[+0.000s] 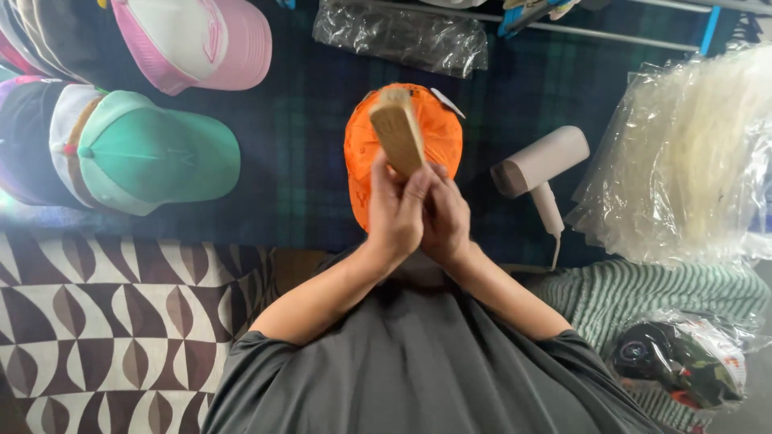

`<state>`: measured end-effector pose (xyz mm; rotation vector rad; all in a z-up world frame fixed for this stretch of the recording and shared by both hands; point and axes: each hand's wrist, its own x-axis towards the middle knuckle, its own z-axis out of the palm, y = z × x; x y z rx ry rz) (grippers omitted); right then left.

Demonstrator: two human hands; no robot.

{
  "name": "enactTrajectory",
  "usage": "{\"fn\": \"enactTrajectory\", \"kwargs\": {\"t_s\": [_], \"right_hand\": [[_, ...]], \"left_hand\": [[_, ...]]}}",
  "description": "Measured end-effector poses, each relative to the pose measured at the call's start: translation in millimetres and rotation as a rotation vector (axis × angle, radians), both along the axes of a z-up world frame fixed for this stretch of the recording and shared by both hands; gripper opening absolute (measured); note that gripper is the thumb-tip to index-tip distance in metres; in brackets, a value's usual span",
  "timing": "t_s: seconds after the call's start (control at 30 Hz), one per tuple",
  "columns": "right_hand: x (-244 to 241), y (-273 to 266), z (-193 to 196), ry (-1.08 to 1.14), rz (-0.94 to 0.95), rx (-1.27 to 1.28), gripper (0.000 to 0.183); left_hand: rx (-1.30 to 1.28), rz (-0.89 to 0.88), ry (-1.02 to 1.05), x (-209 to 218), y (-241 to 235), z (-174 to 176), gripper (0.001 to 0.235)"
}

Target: The person removes an orange baseball cap from a plastic bag and places it on a wooden bowl. They then use a brush to clean the exterior and interior of the cap, turning it over to reach different areas.

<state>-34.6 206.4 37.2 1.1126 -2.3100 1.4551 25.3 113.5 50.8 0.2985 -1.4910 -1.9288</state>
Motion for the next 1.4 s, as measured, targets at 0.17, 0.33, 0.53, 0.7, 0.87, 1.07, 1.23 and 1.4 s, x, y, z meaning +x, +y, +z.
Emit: {"fn": "enactTrajectory", "kwargs": {"t_s": [0.17,0.33,0.53,0.7,0.87,1.07,1.23,1.4], "right_hand": [[-48,-11,17,0.243,0.202,0.138,0.028],[-92,-21,-18,-0.136,0.115,0.148,0.018],[-84,-5,-44,-0.77,-0.202,0.142,0.027],[-76,-2,-39,-0.685,-0.159,0.2,0.032],[-78,-11,-38,-0.329,-0.094,-0.015,0.029],[-84,-32,-3,-0.621,-0.02,0.347,0.046],[-83,-31,-20,-0.666,-0.061,0.274,0.044],[-85,-32,-10,-0.82,-0.131,0.358,0.051]], "left_hand": [[-0.305,0.17,-0.52,17,-92,24,0.048],[-0.828,-0.217,-0.67,-2,-103,51,0.051],[-1.15,-0.331,-0.884,-55,-148,28,0.053],[-1.022,-0.453,-1.235,-77,-201,51,0.054],[-0.859,-0.853,-1.066,-104,-156,84,0.063],[-0.854,-0.791,-1.14,-74,-229,-61,0.059],[-0.522,-0.545,-1.355,-26,-200,21,0.056],[-0.498,-0.592,-1.036,-28,-170,49,0.064]]}}
